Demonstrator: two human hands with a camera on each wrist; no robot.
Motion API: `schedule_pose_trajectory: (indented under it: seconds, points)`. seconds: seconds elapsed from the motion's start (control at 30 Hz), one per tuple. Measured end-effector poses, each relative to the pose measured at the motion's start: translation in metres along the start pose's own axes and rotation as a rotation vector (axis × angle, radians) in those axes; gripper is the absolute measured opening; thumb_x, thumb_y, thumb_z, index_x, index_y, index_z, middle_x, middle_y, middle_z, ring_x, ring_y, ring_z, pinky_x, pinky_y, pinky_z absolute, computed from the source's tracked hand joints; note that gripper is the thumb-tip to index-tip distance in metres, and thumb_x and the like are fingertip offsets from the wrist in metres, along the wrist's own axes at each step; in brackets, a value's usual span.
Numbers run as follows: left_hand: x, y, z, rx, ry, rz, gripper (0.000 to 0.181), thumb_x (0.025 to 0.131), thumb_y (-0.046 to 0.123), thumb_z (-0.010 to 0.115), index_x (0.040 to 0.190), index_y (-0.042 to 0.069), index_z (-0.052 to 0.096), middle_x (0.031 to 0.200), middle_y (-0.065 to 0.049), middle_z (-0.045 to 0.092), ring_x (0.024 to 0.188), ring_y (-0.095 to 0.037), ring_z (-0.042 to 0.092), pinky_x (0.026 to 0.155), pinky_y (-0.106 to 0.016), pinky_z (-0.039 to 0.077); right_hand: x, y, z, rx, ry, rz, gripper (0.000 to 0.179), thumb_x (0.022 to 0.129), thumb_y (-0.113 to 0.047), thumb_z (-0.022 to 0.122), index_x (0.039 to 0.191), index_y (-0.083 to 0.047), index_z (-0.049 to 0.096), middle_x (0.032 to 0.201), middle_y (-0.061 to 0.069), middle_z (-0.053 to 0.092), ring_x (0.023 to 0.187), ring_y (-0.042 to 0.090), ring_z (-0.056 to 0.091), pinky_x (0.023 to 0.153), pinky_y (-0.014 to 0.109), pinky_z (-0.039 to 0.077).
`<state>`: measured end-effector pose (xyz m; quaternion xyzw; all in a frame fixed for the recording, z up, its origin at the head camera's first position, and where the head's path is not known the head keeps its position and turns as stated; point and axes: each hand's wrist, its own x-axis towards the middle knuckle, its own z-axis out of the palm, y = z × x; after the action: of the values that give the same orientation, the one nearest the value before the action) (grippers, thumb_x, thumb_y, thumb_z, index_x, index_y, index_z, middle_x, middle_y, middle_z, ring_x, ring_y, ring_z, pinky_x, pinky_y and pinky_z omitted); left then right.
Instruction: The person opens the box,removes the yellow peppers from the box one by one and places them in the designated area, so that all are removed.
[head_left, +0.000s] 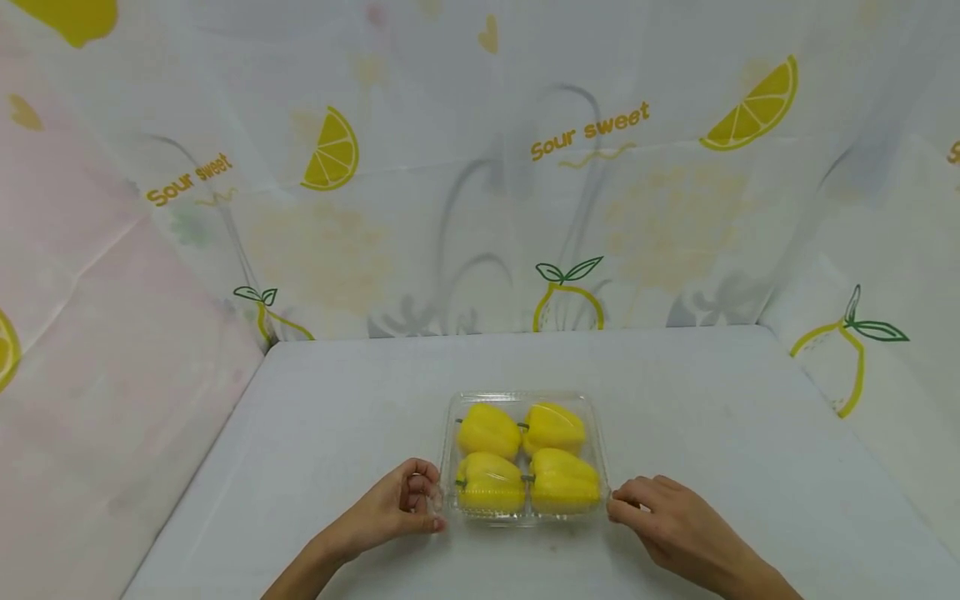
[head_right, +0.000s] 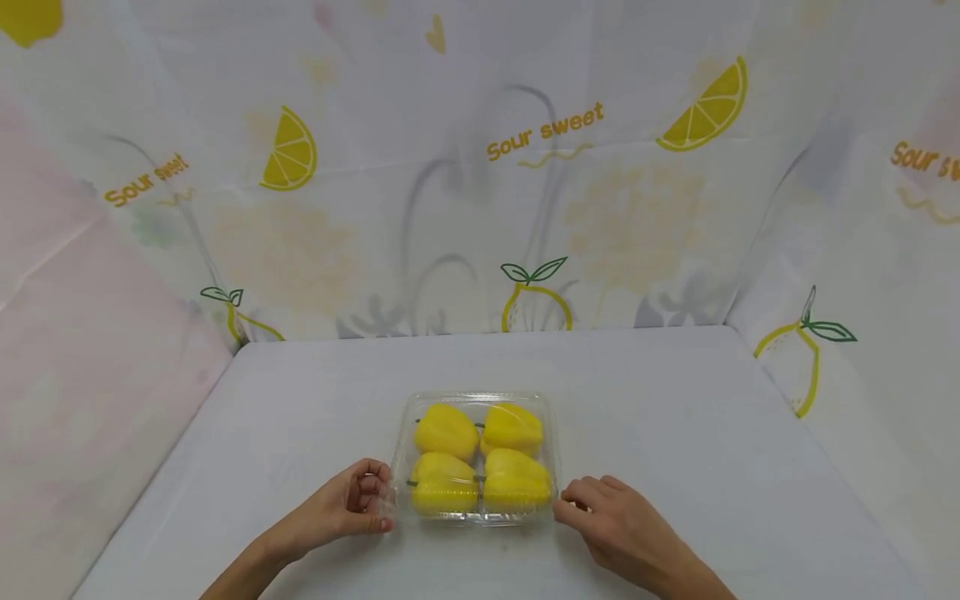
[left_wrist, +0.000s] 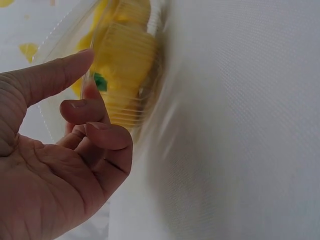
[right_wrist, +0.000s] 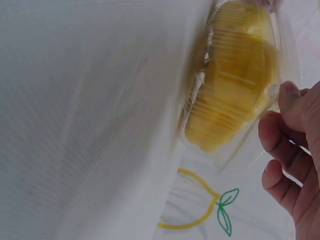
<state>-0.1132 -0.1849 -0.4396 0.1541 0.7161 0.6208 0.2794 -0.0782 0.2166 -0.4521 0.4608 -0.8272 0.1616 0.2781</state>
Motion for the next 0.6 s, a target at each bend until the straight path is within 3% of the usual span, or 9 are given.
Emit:
schedule_pose_trajectory:
  seconds: [0.3, 0.6]
  points:
    - [-0.002, 0.003, 0.001, 0.072, 0.03, -0.013, 0.059, 0.082, 0.004, 0.079, 0.123, -0.007, 0.039, 0.089, -0.008, 0.055, 0.067, -0.01, 0.048, 0.059, -0.019, 0.044, 0.003, 0.004, 0.002, 0.065, 0.041, 0.052, 0.032, 0.108, -0.029, 0.04, 0.093, -0.02, 0.066, 0.084, -0.012, 0.055, 0.067, 0.002, 0.049, 0.06, 0.014, 0.042]
    - [-0.002, 0.002, 0.0, 0.104, 0.015, -0.003, 0.058, 0.084, 0.006, 0.078, 0.124, -0.008, 0.038, 0.095, -0.009, 0.061, 0.066, -0.01, 0.048, 0.059, -0.019, 0.045, 0.017, 0.009, -0.01, 0.145, 0.176, 0.051, 0.027, 0.105, -0.03, 0.049, 0.092, -0.017, 0.068, 0.082, -0.014, 0.055, 0.067, 0.0, 0.045, 0.063, 0.012, 0.039]
